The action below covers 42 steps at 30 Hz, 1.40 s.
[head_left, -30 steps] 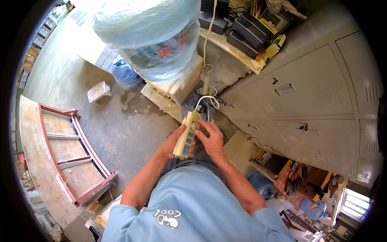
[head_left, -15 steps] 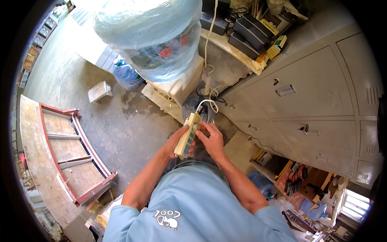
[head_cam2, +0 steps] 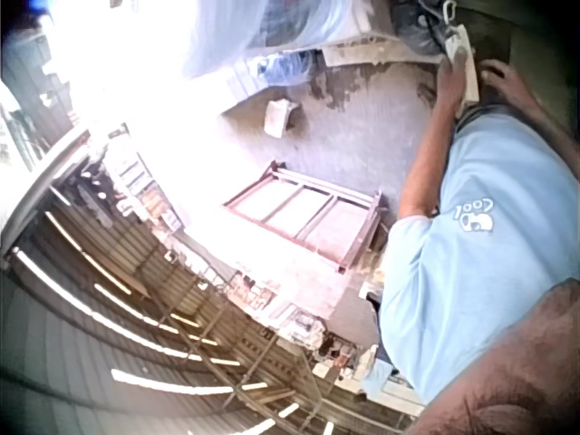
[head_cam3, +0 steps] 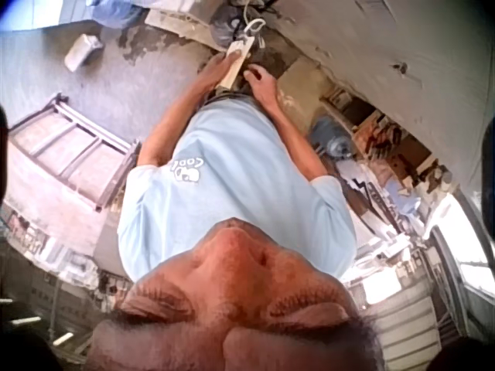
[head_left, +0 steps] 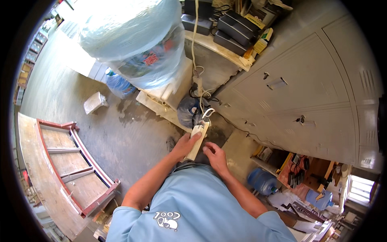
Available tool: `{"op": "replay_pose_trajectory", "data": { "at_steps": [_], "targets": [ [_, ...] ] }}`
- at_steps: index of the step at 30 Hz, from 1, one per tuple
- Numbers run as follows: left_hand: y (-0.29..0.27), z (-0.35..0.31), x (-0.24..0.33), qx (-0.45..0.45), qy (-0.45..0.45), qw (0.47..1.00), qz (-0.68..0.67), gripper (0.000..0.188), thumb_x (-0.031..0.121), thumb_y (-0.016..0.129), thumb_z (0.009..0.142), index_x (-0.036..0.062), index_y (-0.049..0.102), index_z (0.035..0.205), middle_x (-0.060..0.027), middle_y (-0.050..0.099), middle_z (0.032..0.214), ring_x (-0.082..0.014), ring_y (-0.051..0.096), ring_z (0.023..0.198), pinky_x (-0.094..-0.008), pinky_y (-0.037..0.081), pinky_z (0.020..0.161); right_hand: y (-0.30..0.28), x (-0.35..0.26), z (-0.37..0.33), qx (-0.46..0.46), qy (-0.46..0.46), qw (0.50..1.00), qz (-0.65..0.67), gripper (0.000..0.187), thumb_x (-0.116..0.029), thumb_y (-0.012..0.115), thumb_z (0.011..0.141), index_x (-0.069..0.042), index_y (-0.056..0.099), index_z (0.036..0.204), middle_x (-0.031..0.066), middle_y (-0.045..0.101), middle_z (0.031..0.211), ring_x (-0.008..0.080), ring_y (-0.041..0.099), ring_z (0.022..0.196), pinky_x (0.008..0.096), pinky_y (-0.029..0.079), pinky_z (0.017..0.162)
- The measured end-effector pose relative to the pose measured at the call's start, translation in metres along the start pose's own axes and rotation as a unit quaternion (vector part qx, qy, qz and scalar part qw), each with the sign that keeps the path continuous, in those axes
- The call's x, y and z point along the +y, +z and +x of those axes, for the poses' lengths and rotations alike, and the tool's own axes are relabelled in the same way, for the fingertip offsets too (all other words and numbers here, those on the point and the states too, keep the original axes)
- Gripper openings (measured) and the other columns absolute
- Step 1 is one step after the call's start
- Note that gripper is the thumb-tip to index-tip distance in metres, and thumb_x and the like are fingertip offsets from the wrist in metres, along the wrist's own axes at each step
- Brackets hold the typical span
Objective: The person uses a screwdriver to open a power strip, adjusts the internal wiring, and then closes the casing. They repeatedly open and close the power strip while handling the cord and wires.
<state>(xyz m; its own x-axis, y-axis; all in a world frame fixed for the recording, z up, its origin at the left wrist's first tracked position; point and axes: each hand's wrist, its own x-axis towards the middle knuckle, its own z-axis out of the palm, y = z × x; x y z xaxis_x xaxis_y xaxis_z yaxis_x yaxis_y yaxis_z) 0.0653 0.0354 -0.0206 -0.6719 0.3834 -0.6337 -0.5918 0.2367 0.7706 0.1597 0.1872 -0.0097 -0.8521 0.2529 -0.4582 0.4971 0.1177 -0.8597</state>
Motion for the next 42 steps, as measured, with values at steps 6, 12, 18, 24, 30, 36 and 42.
{"op": "replay_pose_trajectory", "data": {
  "at_steps": [6,12,18,24,30,36,42],
  "targets": [
    [0.029,0.020,0.014,-0.023,0.051,0.998,-0.005,0.047,0.039,0.044,0.100,-0.0039,0.058,0.116,-0.0093,0.062,0.101,-0.0142,0.056,0.088,-0.0291,0.046,0.078,-0.005,-0.029,-0.023,0.013,-0.032,0.987,0.155,0.041,-0.024,0.069,0.089,0.005,0.059,0.117,0.0106,0.068,0.097,0.0132,0.063,0.088,0.0278,0.051,0.079],
    [0.051,0.030,0.009,-0.044,0.078,0.995,-0.049,0.041,0.032,0.049,0.098,-0.0033,0.057,0.117,-0.0113,0.062,0.105,-0.0160,0.057,0.092,-0.0300,0.047,0.081,-0.018,-0.019,-0.011,0.020,-0.005,0.987,0.161,0.036,-0.020,0.069,0.088,0.005,0.060,0.112,0.0088,0.067,0.099,0.0128,0.062,0.087,0.0273,0.050,0.077],
    [0.041,0.016,0.036,-0.124,-0.060,0.980,-0.141,0.036,0.034,0.050,0.097,0.0013,0.062,0.107,-0.0089,0.065,0.093,-0.0161,0.062,0.080,-0.0309,0.052,0.068,-0.047,-0.013,-0.004,-0.033,0.097,0.921,0.376,0.035,-0.018,0.064,0.089,0.004,0.060,0.116,0.0108,0.066,0.108,0.0155,0.062,0.097,0.0286,0.048,0.088],
    [0.038,0.000,0.047,-0.189,-0.109,0.971,-0.096,0.038,0.037,0.049,0.097,0.0015,0.062,0.096,-0.0056,0.060,0.073,-0.0144,0.057,0.058,-0.0281,0.047,0.048,-0.054,-0.003,0.004,-0.065,0.130,0.898,0.415,0.033,-0.024,0.061,0.091,0.001,0.063,0.112,0.0109,0.069,0.100,0.0192,0.066,0.088,0.0322,0.053,0.081],
    [0.031,0.001,0.049,-0.188,-0.084,0.974,-0.090,0.034,0.035,0.052,0.097,0.0027,0.060,0.090,-0.0060,0.059,0.071,-0.0151,0.056,0.053,-0.0278,0.045,0.045,-0.053,-0.012,0.011,-0.099,0.163,0.878,0.439,0.029,-0.024,0.059,0.092,0.001,0.064,0.105,0.0118,0.069,0.097,0.0203,0.066,0.087,0.0332,0.054,0.080],
    [0.026,-0.003,0.039,-0.181,-0.054,0.979,-0.082,0.032,0.032,0.051,0.097,0.0010,0.059,0.098,-0.0074,0.062,0.077,-0.0151,0.059,0.059,-0.0273,0.048,0.051,-0.054,-0.010,0.019,-0.115,0.135,0.908,0.380,0.031,-0.019,0.062,0.090,0.003,0.062,0.111,0.0120,0.068,0.101,0.0203,0.065,0.093,0.0332,0.053,0.082],
    [0.015,-0.006,0.026,-0.152,-0.041,0.987,-0.029,0.035,0.032,0.054,0.096,-0.0005,0.059,0.109,-0.0086,0.065,0.089,-0.0147,0.061,0.070,-0.0267,0.049,0.058,-0.044,-0.014,0.012,-0.111,0.092,0.948,0.283,0.034,-0.017,0.065,0.089,0.003,0.060,0.116,0.0093,0.066,0.107,0.0170,0.062,0.098,0.0304,0.049,0.087]
  ]
}}
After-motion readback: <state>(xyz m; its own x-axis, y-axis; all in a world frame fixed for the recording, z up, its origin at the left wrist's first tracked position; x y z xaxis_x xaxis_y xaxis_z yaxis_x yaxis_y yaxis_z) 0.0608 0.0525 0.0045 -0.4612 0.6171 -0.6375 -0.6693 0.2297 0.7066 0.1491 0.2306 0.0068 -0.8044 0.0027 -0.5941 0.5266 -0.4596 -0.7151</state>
